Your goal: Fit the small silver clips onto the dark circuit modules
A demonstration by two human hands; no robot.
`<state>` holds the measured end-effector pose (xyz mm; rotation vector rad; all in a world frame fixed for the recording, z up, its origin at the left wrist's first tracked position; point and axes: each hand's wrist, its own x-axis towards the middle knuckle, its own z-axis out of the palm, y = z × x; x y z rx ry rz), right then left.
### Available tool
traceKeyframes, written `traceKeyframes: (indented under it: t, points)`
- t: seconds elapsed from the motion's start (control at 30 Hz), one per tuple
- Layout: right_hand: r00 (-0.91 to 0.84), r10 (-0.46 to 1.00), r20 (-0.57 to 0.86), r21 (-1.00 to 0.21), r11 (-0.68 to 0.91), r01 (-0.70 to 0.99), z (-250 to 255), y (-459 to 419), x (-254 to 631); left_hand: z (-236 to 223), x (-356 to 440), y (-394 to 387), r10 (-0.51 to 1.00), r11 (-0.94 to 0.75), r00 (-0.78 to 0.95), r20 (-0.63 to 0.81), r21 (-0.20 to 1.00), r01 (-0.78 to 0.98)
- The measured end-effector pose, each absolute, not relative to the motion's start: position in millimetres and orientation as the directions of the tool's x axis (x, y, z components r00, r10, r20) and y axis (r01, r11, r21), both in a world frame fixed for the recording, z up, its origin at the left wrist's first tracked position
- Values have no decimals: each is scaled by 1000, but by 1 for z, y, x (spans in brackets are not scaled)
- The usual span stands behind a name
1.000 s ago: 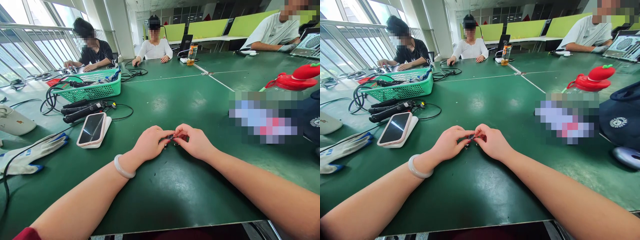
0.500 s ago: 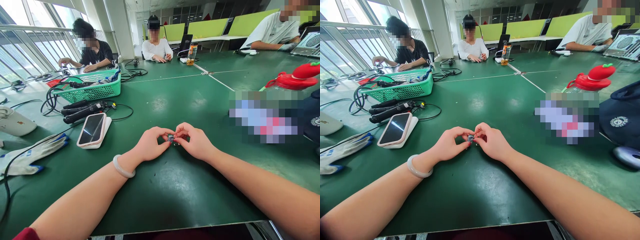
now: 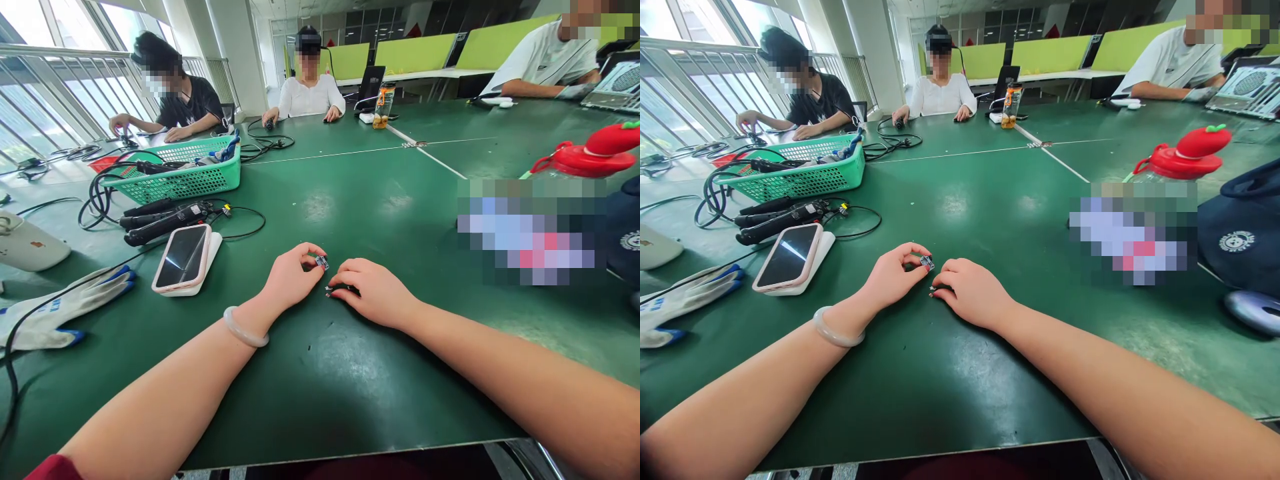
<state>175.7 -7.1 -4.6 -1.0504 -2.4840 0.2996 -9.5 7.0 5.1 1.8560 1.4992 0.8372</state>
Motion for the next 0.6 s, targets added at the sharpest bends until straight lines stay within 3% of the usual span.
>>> traceKeyframes:
  t: [0.3, 0.6]
  points:
    - [-603, 749, 276, -374, 661, 650, -4, -5, 176, 7, -9, 5, 974, -202, 211, 84, 743, 638]
    - [-479, 828, 291, -547, 555, 627, 0, -4, 186, 10, -6, 3, 961, -209, 273, 40, 751, 626]
